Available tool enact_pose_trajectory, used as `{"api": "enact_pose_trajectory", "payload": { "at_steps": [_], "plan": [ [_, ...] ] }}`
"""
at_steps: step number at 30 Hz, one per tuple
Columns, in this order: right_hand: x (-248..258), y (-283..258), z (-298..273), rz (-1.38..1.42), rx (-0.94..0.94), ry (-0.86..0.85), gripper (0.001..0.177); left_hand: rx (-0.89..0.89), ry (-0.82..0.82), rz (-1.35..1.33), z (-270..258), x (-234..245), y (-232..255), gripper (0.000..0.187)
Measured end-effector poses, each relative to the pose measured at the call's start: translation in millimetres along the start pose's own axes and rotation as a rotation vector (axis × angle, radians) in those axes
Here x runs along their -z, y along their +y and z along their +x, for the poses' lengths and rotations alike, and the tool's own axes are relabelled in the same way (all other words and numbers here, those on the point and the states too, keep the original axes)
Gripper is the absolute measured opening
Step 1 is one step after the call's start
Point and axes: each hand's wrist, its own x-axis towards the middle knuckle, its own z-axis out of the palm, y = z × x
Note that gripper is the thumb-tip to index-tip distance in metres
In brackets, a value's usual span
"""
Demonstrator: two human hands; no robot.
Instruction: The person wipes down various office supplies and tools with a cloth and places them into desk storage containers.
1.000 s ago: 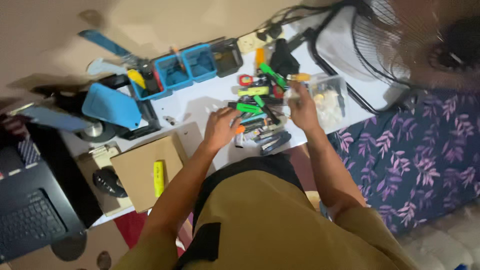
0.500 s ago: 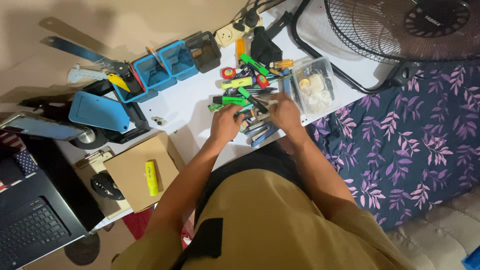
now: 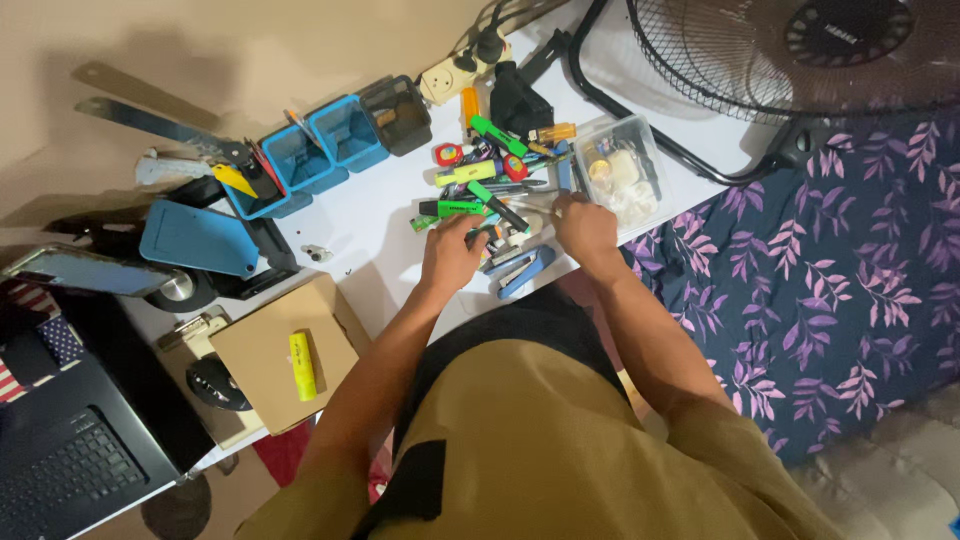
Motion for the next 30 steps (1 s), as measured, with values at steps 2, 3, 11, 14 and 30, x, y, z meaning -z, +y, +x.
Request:
{"api": "enact_pose_trajectory", "payload": {
  "at_steps": [2, 3, 11, 14, 30],
  "plan": [
    [15.0, -0.3, -7.6, 0.058, 0.057, 0.195, 0.022, -0.039, 0.026, -0.002, 2.4, 3.8, 3.2, 0.03],
    [26.1, -0.7, -11.8, 0.056, 0.062, 0.196, 0.022, -0.074, 0.047, -0.004, 2.4, 5.6, 4.9, 0.034],
    [117.2, -31.3, -37.1, 0.164, 0.148, 0.244, 0.014, -0.26, 0.089, -0.053, 11.8, 20.4, 42.8, 0.057],
    [124.4, -45.2, -34.1, 0.208, 0.229, 0.237, 0.014, -0.171, 0.017, -0.059, 10.6, 25.5, 46.4, 0.047],
    [78.8, -123.9, -34.0, 0.54, 0.468, 0.576, 0.032, 0.334, 0.084, -0.655, -19.7, 34.3, 33.4, 0.021]
  ]
}}
